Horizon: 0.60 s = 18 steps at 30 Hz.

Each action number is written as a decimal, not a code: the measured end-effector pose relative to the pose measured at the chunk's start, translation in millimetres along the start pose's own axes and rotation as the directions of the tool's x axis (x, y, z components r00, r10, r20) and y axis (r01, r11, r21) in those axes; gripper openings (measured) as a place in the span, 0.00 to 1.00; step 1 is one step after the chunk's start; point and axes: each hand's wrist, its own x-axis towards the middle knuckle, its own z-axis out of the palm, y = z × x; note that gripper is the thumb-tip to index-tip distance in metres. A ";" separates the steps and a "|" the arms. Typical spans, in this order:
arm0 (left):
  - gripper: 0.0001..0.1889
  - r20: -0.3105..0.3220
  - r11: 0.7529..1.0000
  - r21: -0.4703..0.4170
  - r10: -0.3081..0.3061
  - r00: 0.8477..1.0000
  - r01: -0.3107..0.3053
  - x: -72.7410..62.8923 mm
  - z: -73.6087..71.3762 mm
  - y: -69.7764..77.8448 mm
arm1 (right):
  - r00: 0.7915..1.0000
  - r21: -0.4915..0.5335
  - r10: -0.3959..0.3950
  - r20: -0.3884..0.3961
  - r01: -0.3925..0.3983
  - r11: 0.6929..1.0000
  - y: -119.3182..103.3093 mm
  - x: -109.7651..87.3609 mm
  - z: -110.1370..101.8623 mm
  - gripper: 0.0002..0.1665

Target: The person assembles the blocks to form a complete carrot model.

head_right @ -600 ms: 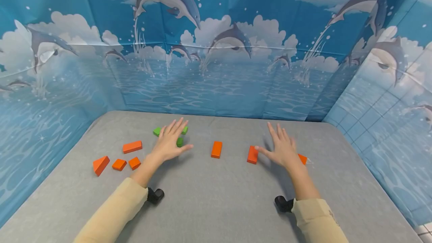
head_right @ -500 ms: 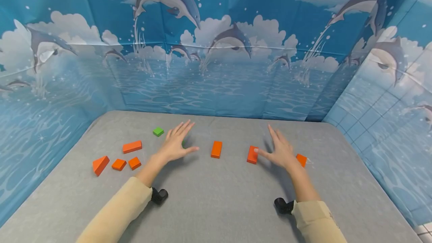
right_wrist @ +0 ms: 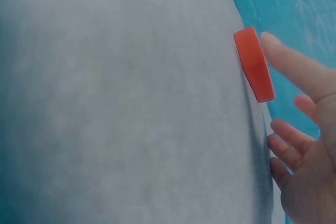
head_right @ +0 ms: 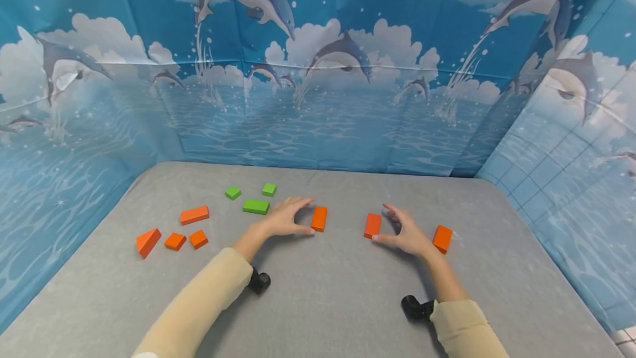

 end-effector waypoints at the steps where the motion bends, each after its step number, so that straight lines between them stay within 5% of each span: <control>1: 0.43 0.010 1.000 0.010 -0.002 1.000 0.002 2.6 1.2 0.4 | 1.000 0.003 0.002 0.002 -0.002 1.000 0.8 -0.5 0.4 0.51; 9: 0.40 0.054 0.997 0.067 -0.042 0.998 0.038 9.3 3.6 0.7 | 1.000 -0.001 -0.006 -0.001 0.006 1.000 7.9 -2.1 5.7 0.48; 18: 0.37 0.048 0.998 0.063 -0.011 0.999 0.008 12.0 3.9 -1.2 | 1.000 -0.026 0.021 -0.001 -0.021 0.999 6.2 -1.8 6.1 0.42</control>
